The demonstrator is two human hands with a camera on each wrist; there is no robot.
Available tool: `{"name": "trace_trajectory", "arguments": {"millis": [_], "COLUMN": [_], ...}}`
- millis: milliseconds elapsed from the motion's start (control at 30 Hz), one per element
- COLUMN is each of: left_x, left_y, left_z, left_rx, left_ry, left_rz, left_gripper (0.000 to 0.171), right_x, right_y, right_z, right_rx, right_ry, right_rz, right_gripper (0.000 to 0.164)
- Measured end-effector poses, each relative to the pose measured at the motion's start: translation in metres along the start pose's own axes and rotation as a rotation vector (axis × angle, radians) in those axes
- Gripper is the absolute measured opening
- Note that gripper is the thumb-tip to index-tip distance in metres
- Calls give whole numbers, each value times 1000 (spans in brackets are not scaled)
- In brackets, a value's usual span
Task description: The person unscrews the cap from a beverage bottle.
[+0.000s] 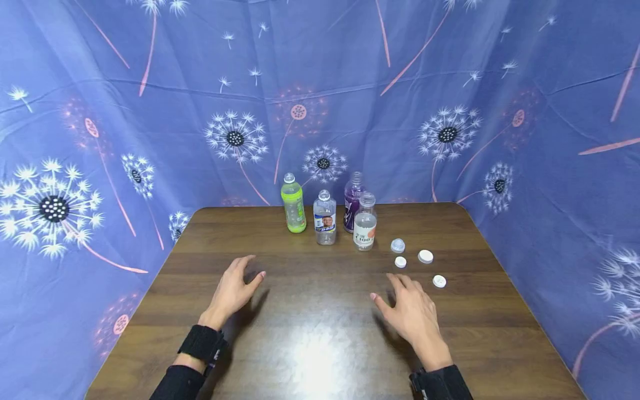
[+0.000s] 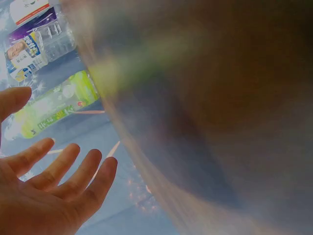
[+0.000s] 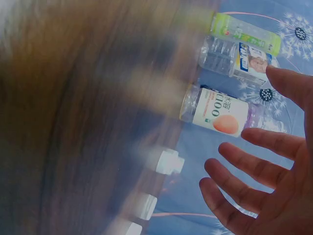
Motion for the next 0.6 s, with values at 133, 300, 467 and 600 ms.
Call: {"name": "trace_trajectory", "arguments": {"millis": [133,300,467,600], "left_x": [1,4,12,21], "left_y": [2,9,13,10], "left_z": [8,20,35,54], "left_rx": [8,5,-16,-18], "left_ry": [2,-6,16,52], "left_rz": [-8,-22,-45,-58], "left_gripper": [62,62,62,61], "right_x": [0,0,0,0], "right_y": [0,0,0,-1], "right_z": [-4,-8,-13,-17], "right_rx": [-14,-15,-4,17], "right_ry": [12,8,-5,-5], "right_rz": [17,26,33,52], "right_gripper": [82,77,74,71]}}
Point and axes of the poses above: each hand's wrist, its own z-axis towards the middle knuckle, its own y-axis out of the palm, x = y × z, the point moved 1 cm from there along z, towards the middle knuckle, and after that the axes turned 5 degrees about -z, right-handed, at the moved point
